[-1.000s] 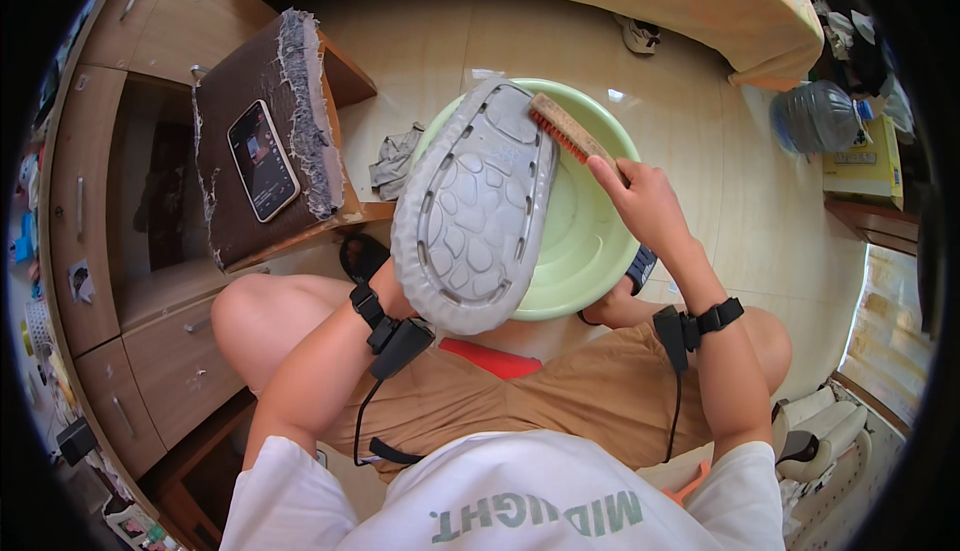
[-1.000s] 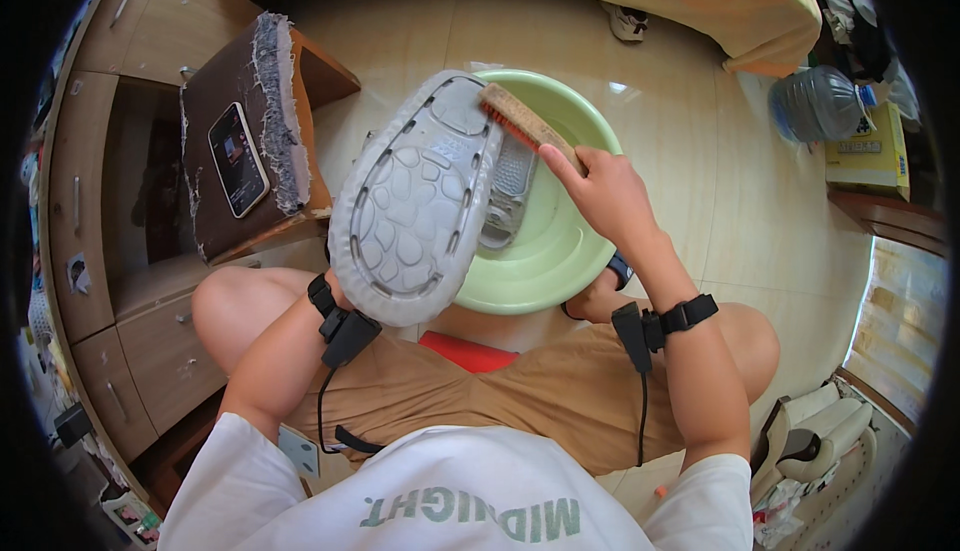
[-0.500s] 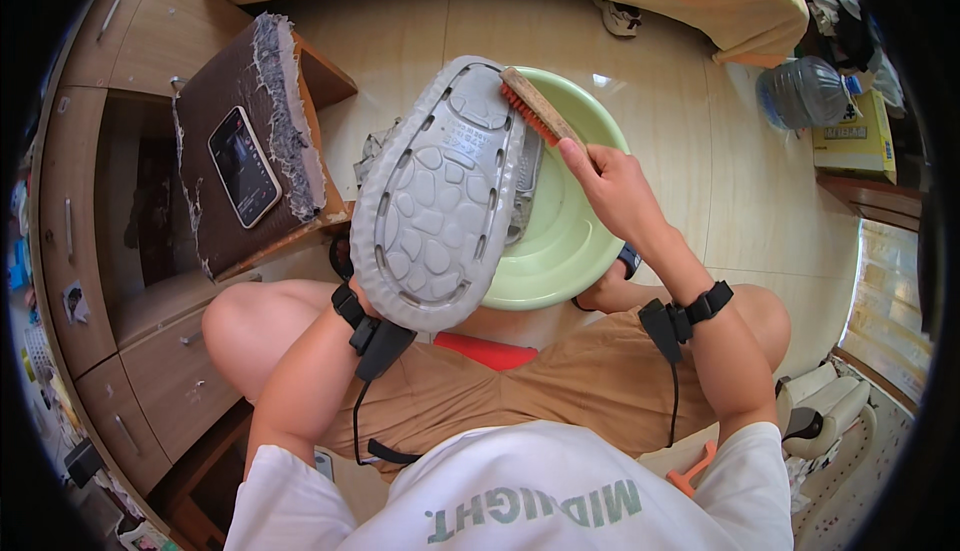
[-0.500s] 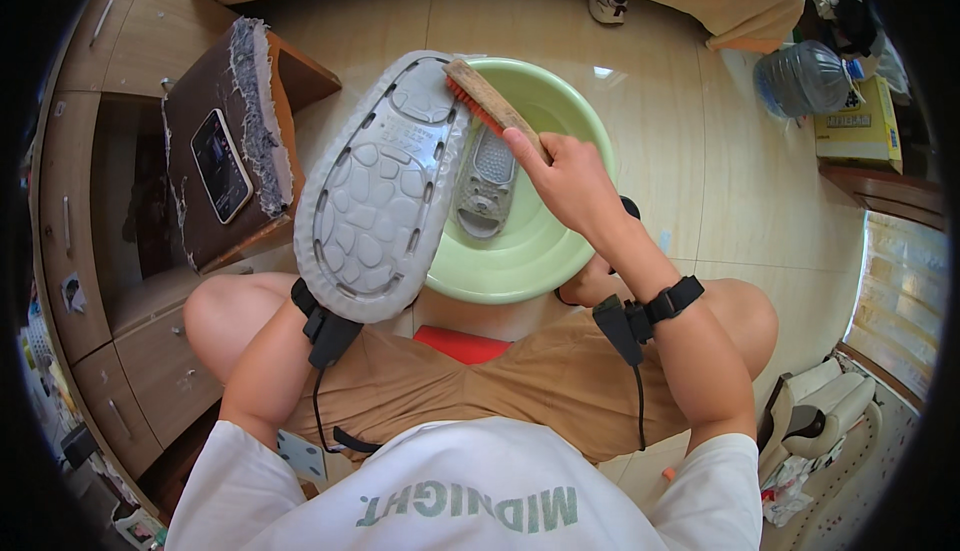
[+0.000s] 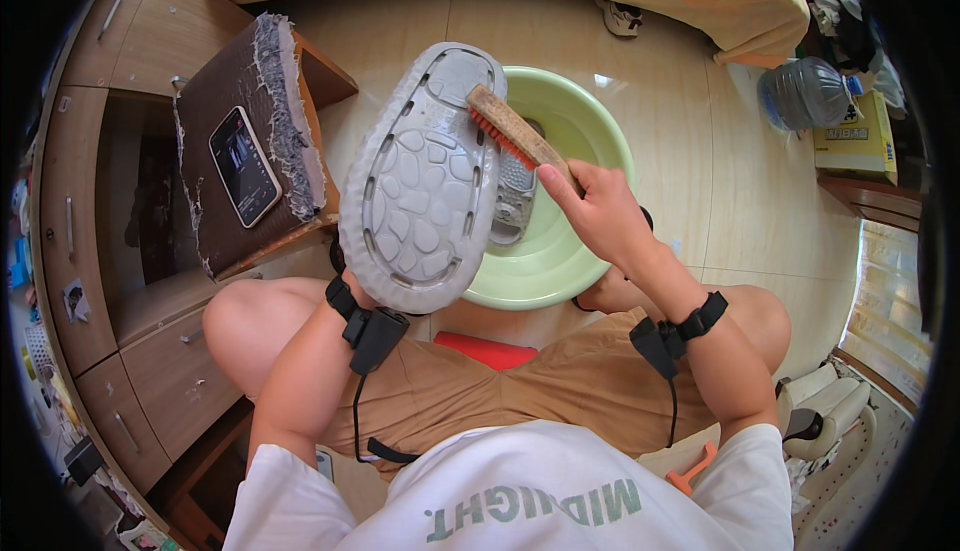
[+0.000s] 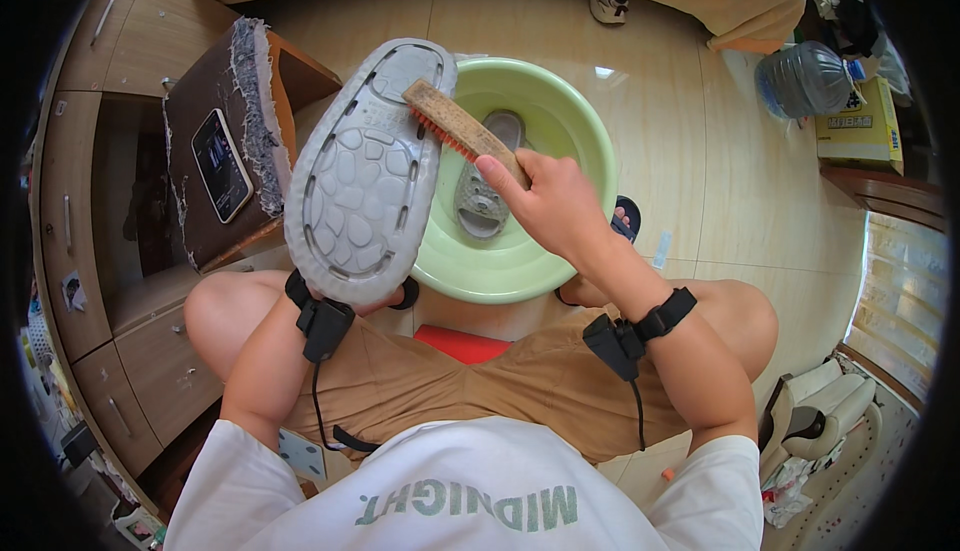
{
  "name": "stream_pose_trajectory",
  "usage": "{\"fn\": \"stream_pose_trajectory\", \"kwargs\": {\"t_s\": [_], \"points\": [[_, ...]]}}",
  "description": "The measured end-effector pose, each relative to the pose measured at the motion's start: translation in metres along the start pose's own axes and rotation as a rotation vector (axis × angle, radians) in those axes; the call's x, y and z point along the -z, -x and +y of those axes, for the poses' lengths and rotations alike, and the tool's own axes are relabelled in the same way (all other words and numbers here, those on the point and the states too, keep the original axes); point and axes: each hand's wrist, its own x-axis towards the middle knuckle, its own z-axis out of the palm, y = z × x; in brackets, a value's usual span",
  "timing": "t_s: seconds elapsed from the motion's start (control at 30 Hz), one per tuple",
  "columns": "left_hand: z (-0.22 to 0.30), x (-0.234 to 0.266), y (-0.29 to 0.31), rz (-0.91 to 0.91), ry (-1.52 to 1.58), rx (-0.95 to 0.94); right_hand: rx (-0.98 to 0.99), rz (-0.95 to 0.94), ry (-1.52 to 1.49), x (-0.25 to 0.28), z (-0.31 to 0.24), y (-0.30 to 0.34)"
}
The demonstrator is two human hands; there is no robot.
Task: The person cleans a pair of grey sandals by scrubbing the soles and tops with a wooden brush over a basin of water.
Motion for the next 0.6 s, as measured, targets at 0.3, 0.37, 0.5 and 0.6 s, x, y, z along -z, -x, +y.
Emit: {"fn": "stream_pose_trajectory", "kwargs": {"t_s": [0.3, 0.37, 0.5, 0.6], "points": [[-0.004, 0.006, -0.007, 0.045, 0.549, -0.018, 0.077, -0.061, 0.038, -0.008, -0.009, 0.016], [0.0, 0.002, -0.007, 0.053, 0.511, -0.029, 0.084, -0.073, 0.013, -0.009, -0.01, 0.018], [0.012, -0.013, -0.006, 0.088, 0.363, -0.057, 0.034, -0.098, -0.137, -0.009, -0.007, 0.015], [0.02, -0.035, -0.004, 0.106, 0.2, -0.071, -0.018, -0.098, -0.188, -0.003, 0.002, 0.004]]}}
